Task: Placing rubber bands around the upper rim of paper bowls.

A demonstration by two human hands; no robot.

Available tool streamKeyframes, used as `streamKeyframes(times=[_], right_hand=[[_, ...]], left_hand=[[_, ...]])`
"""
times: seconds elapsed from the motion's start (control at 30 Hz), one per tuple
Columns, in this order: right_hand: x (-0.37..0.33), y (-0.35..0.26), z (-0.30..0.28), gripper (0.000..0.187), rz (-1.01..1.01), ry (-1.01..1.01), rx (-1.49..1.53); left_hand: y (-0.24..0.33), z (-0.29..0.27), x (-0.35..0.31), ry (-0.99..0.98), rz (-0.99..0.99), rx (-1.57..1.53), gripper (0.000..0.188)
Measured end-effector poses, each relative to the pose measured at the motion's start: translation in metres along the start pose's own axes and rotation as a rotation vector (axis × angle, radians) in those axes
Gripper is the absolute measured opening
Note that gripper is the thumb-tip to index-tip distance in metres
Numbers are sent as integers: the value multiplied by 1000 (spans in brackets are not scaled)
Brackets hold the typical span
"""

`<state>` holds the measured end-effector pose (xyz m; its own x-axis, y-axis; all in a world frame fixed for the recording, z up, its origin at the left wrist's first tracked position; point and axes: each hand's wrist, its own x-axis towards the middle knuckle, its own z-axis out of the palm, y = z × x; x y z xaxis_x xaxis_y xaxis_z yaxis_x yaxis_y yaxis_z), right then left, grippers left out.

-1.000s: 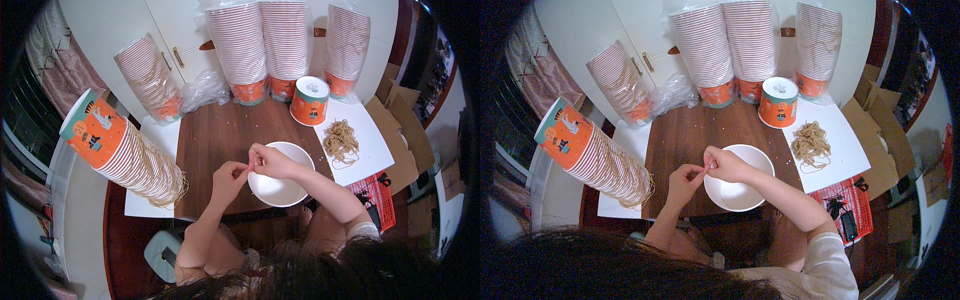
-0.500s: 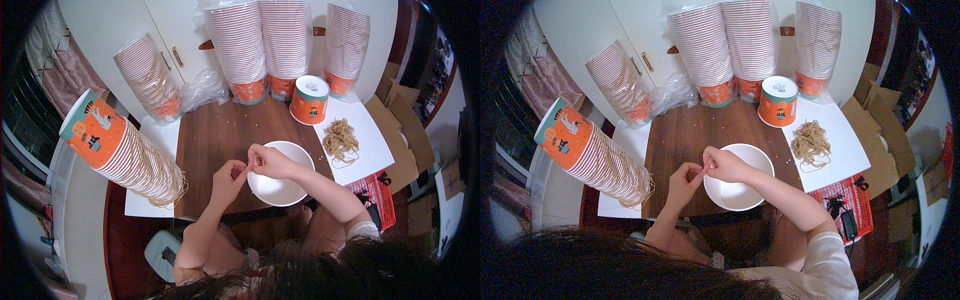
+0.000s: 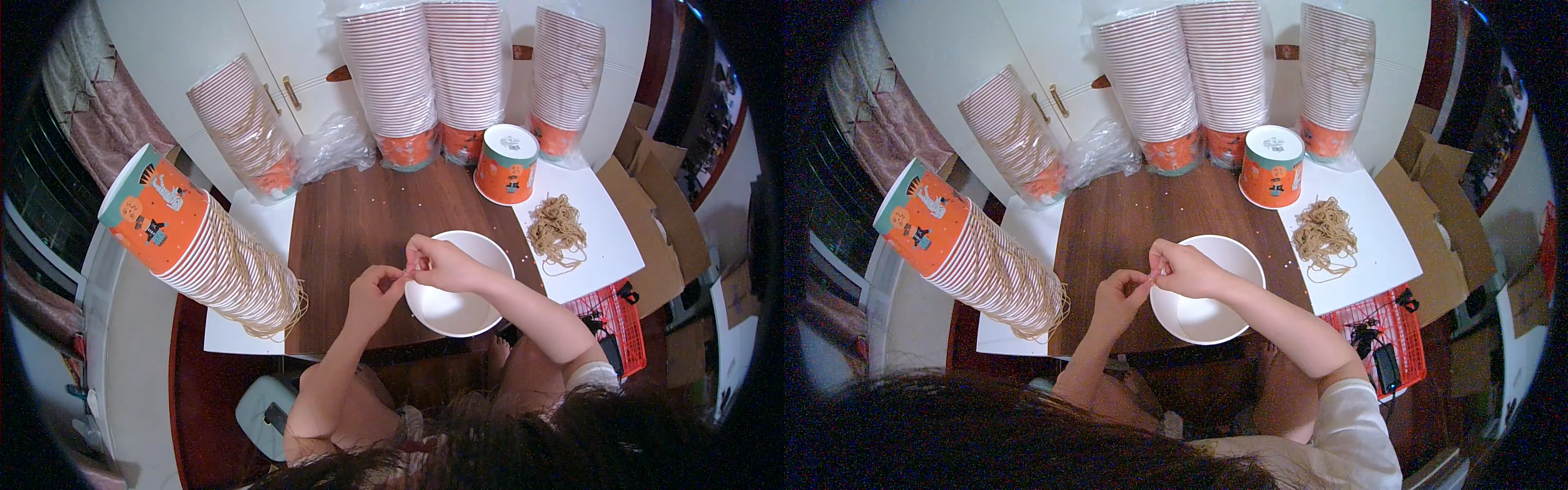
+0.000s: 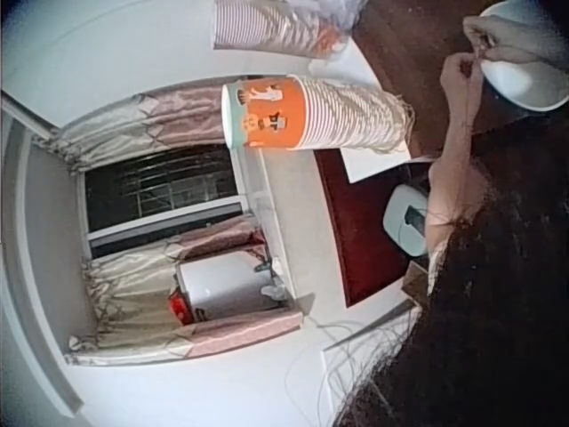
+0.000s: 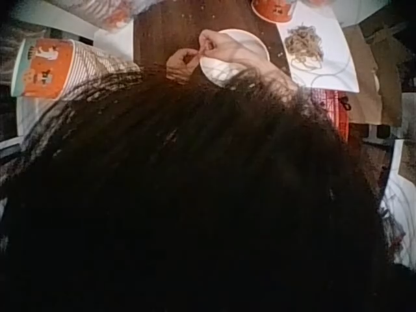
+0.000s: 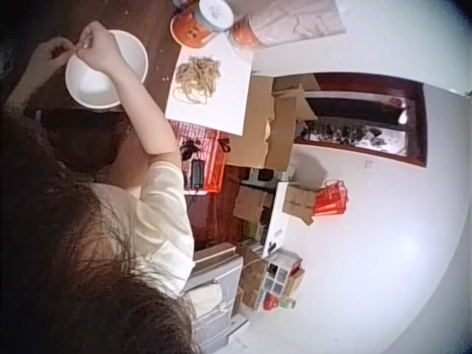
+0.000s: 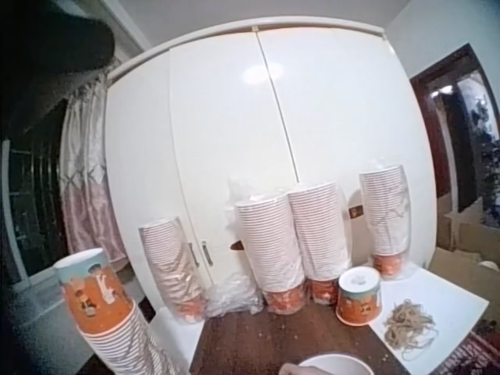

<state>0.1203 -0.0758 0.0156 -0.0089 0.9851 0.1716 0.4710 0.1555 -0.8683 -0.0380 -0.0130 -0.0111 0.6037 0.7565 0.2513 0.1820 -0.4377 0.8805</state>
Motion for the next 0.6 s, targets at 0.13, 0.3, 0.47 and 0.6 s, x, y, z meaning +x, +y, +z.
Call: streamKeyframes(times=[0.13, 0.3, 0.47, 0.6], right_hand=[[0, 0, 0, 17, -31, 0, -37], [0, 0, 1, 16, -64, 7, -61], [-1, -7, 2, 14, -86, 16, -108], [0, -5, -1, 13, -66, -24, -78]], left_hand=[[-4, -3, 1, -93, -163, -229, 10], [-1, -12, 6, -263, -490, -487, 9], [-13, -12, 7, -275, -376, -508, 4], [-11, -12, 7, -243, -245, -417, 6]])
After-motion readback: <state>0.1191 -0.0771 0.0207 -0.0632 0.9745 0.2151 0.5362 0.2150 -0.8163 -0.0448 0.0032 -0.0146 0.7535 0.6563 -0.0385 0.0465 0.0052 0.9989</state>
